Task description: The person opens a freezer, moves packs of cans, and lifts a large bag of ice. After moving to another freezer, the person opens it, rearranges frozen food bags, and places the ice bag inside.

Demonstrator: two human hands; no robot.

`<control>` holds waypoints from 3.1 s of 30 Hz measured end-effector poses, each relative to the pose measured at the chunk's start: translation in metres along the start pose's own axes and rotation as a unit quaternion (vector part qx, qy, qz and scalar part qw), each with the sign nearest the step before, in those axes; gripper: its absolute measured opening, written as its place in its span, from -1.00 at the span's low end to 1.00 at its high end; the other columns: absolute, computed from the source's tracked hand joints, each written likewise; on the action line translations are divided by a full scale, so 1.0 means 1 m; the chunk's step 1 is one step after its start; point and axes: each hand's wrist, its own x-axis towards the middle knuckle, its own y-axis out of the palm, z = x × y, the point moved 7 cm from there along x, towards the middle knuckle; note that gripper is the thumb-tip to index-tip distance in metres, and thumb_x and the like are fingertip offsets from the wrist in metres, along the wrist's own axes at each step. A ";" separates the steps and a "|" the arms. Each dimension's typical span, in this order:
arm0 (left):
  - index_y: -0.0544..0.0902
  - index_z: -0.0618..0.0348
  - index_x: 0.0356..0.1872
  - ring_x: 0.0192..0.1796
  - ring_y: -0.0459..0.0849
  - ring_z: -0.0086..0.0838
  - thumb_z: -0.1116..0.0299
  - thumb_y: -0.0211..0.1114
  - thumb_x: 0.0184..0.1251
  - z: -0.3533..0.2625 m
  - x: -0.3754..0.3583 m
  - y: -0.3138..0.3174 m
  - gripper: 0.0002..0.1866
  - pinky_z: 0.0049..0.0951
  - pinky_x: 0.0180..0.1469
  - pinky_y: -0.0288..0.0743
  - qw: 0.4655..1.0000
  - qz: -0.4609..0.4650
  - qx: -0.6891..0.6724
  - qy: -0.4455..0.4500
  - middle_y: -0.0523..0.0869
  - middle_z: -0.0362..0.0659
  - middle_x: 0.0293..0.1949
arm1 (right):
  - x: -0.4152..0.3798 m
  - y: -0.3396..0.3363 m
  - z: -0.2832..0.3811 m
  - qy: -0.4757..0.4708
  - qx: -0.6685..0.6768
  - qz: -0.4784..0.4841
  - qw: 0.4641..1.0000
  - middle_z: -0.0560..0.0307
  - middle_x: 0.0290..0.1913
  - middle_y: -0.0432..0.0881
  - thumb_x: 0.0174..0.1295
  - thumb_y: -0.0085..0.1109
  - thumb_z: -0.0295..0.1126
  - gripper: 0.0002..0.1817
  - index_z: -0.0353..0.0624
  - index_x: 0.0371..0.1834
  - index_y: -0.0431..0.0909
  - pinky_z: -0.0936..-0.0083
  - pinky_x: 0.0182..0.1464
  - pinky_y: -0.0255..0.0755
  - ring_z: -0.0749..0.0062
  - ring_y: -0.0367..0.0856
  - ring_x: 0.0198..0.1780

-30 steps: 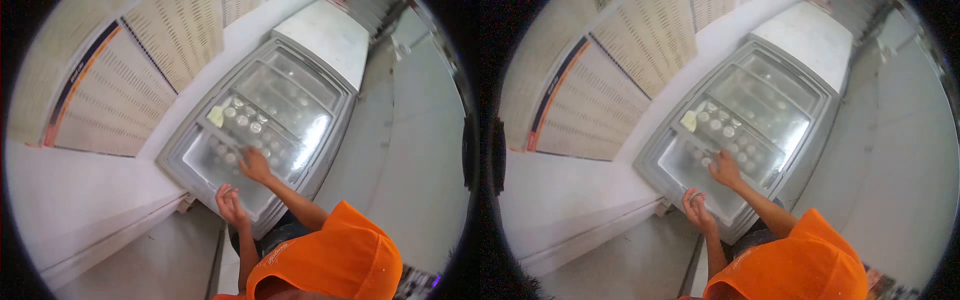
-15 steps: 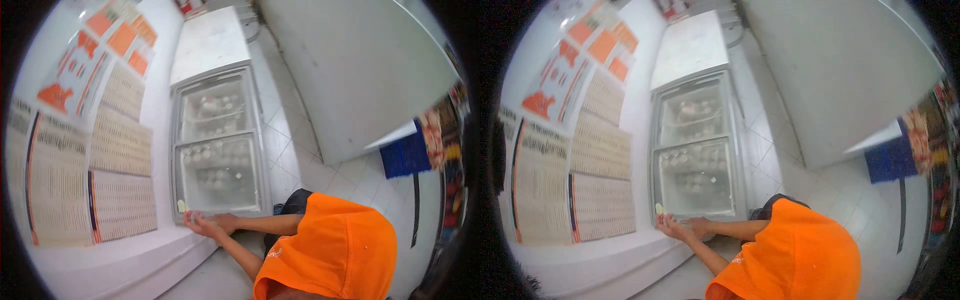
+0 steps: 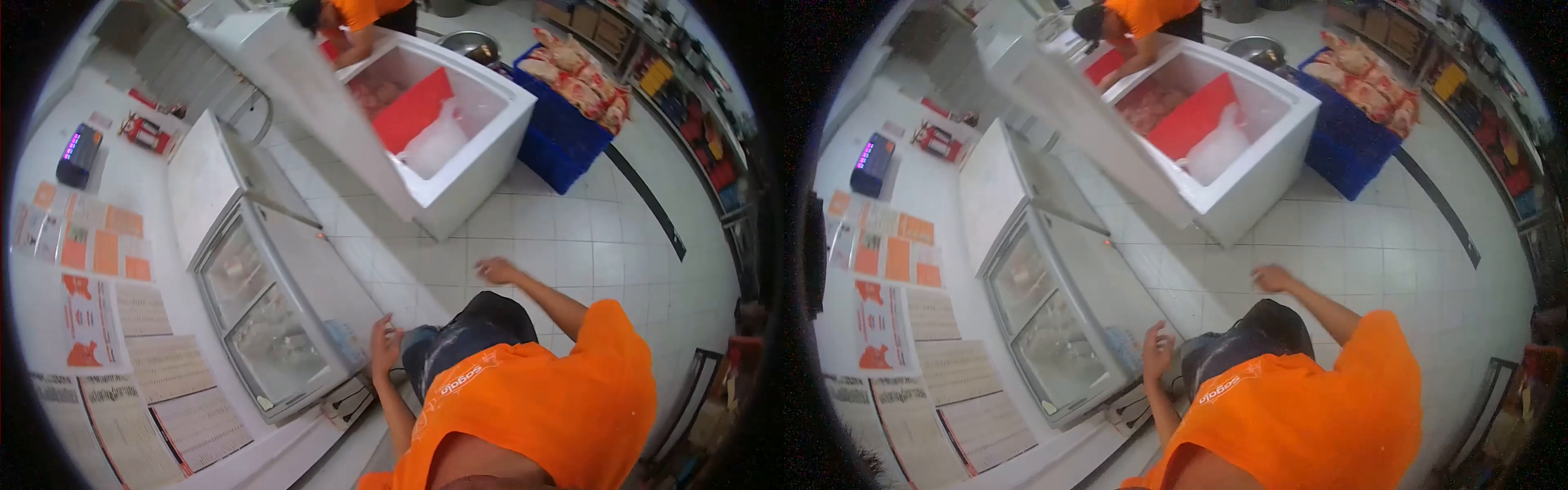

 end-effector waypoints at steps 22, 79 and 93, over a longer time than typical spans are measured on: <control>0.58 0.11 0.18 0.03 0.70 -0.09 0.07 0.27 0.34 -0.175 0.245 0.507 -0.52 -0.13 0.12 0.54 0.870 0.391 0.247 0.171 0.72 0.05 0.00 | -0.423 0.006 -0.334 0.609 0.470 -0.239 0.592 0.15 -0.30 0.66 0.34 0.07 -0.07 -0.69 0.03 -0.01 0.56 0.20 -0.34 0.46 0.33 0.60 -0.36; 0.59 0.11 0.13 0.02 0.69 0.02 0.11 0.23 0.36 -0.650 0.437 1.413 -0.58 -0.08 0.06 0.56 0.954 0.184 0.192 0.138 0.74 0.04 -0.05 | -0.368 -1.005 -1.255 0.449 0.442 -0.174 0.757 0.13 -0.09 0.66 0.38 0.11 -0.13 -0.59 -0.01 0.23 0.50 0.33 -0.28 0.58 0.29 0.66 -0.22; 0.62 0.14 0.11 -0.01 0.73 -0.17 0.14 0.22 0.42 -0.648 0.550 1.349 -0.63 -0.22 0.03 0.58 0.994 0.008 -0.039 -0.097 0.74 0.00 -0.02 | 0.130 -1.342 -1.149 0.282 0.246 -0.082 0.924 0.10 0.01 0.63 0.46 0.01 -0.12 -0.58 0.03 0.31 0.46 0.28 -0.16 0.53 0.29 0.63 -0.14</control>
